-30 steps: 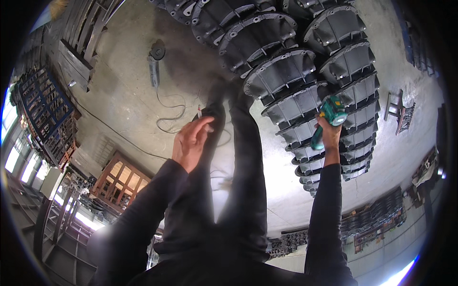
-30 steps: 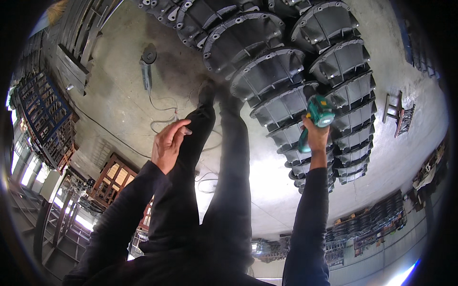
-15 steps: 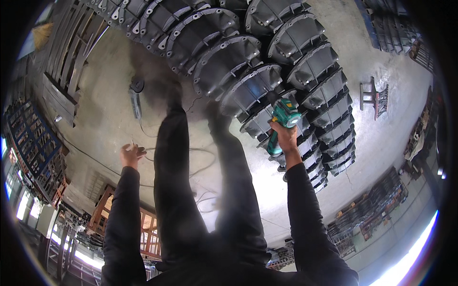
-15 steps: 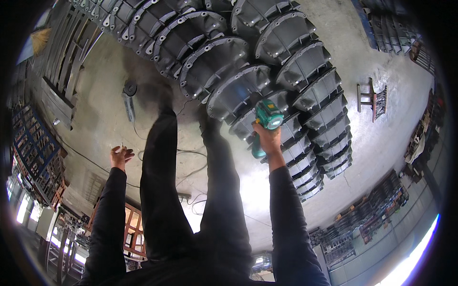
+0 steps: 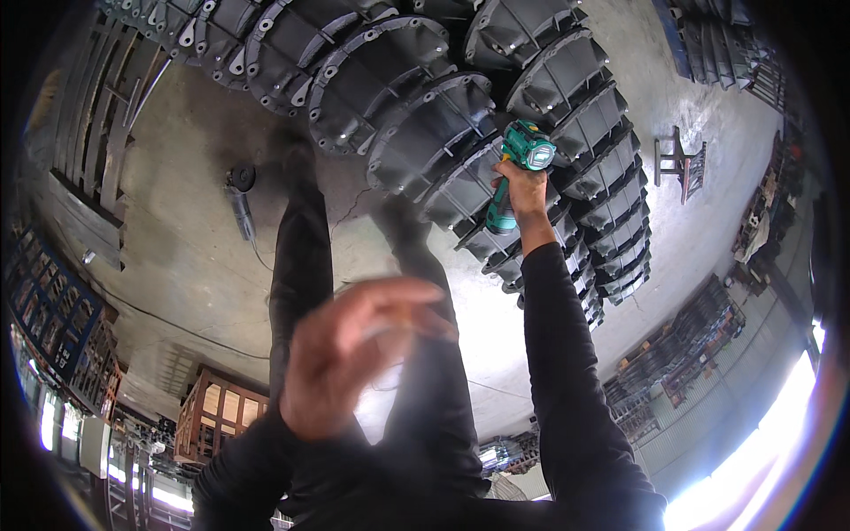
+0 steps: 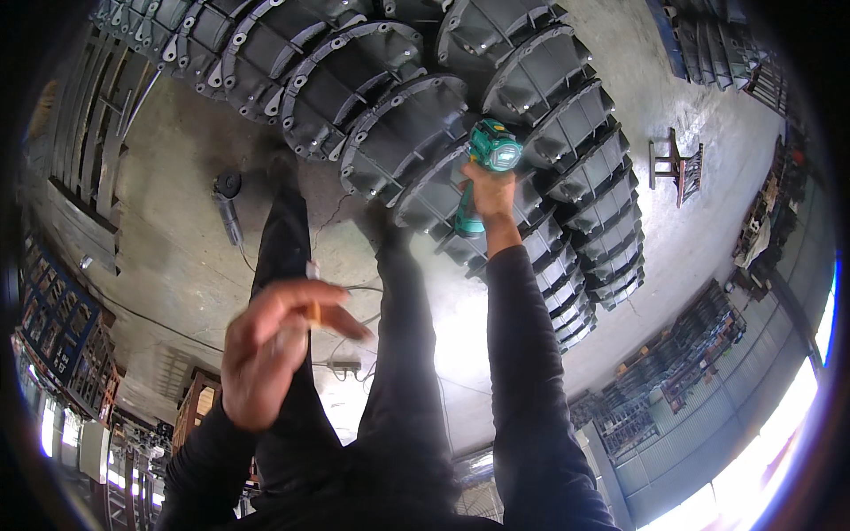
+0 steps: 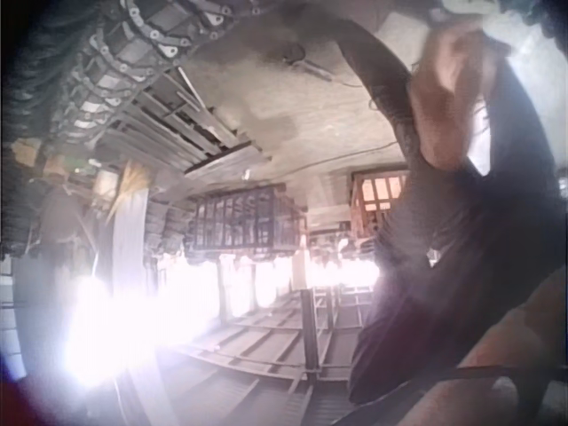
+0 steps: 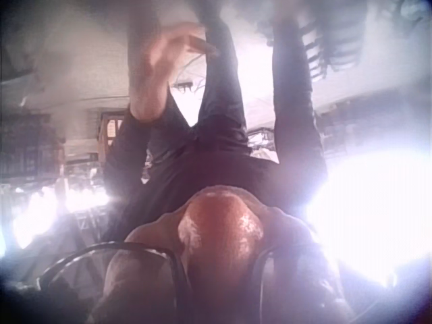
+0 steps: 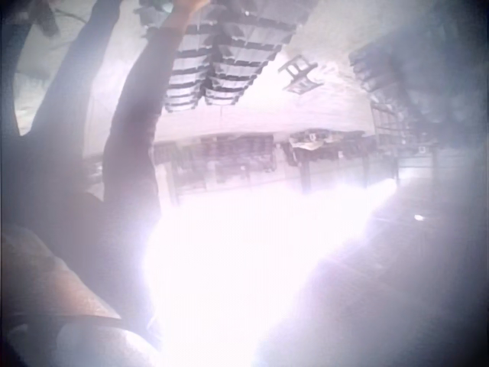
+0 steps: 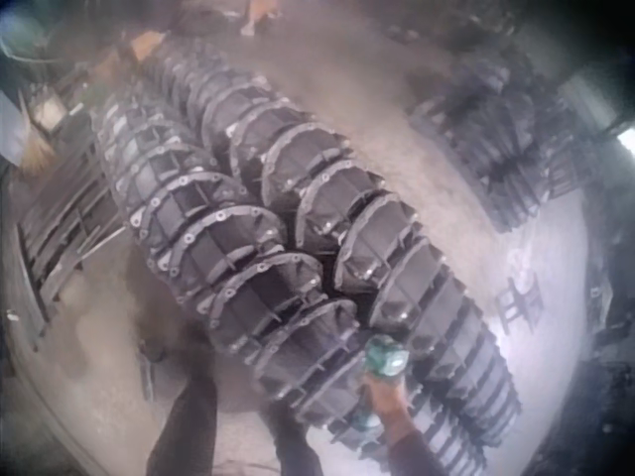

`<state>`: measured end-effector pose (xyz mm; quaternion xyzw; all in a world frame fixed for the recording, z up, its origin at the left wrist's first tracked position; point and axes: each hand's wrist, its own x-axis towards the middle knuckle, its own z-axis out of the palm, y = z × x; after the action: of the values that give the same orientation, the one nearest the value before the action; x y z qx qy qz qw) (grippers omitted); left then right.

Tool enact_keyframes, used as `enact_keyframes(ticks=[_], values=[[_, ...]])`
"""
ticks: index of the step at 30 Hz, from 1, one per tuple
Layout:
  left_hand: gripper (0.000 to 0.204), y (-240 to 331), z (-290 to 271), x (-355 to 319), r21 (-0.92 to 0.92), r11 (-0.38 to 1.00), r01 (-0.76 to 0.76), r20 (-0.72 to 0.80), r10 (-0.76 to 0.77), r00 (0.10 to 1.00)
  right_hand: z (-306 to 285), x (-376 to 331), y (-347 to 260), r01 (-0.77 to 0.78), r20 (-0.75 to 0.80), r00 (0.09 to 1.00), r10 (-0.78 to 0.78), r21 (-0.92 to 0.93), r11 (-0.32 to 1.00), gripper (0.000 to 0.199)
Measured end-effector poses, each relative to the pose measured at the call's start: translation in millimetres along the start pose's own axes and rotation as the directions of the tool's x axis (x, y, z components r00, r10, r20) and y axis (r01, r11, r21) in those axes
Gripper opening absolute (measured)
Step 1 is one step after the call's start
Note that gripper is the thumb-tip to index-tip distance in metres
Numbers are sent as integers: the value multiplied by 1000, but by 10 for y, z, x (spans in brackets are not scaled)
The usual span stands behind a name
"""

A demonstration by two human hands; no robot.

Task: The person uses a cordless drill to make holes in stacked metal parts in a workshop. The person holds the drill with one hand and occasionally steadies the parts with the other hand while drilling.

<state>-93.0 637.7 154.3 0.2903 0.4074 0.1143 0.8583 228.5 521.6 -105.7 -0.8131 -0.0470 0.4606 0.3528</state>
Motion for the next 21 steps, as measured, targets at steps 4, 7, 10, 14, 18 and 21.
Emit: enact_keyframes(ticks=[4, 7, 10, 14, 18, 21], values=[[61, 255, 227, -64, -469, 879, -84, 170, 183, 968, 111, 23, 19, 4, -59, 998, -2, 23, 1000, 21], [75, 405, 311, -157, -695, 719, -2, 262, 256, 930, 133, 29, 23, 2, -59, 998, 3, 76, 997, 23], [80, 540, 293, -222, -779, 614, 128, 345, 249, 905, 60, 38, -32, -76, -16, 997, 77, 8, 997, 23], [70, 589, 294, -175, -819, 562, 113, 323, 289, 901, -32, 74, -165, -171, 18, 985, 171, 5, 985, 28], [59, 598, 284, -150, -822, 566, 61, 277, 304, 912, -77, 97, -255, -180, 12, 984, 180, -42, 983, 27], [52, 603, 257, -161, -808, 588, 16, 237, 300, 924, -91, 113, -256, -161, 28, 986, 164, -83, 983, 26]])
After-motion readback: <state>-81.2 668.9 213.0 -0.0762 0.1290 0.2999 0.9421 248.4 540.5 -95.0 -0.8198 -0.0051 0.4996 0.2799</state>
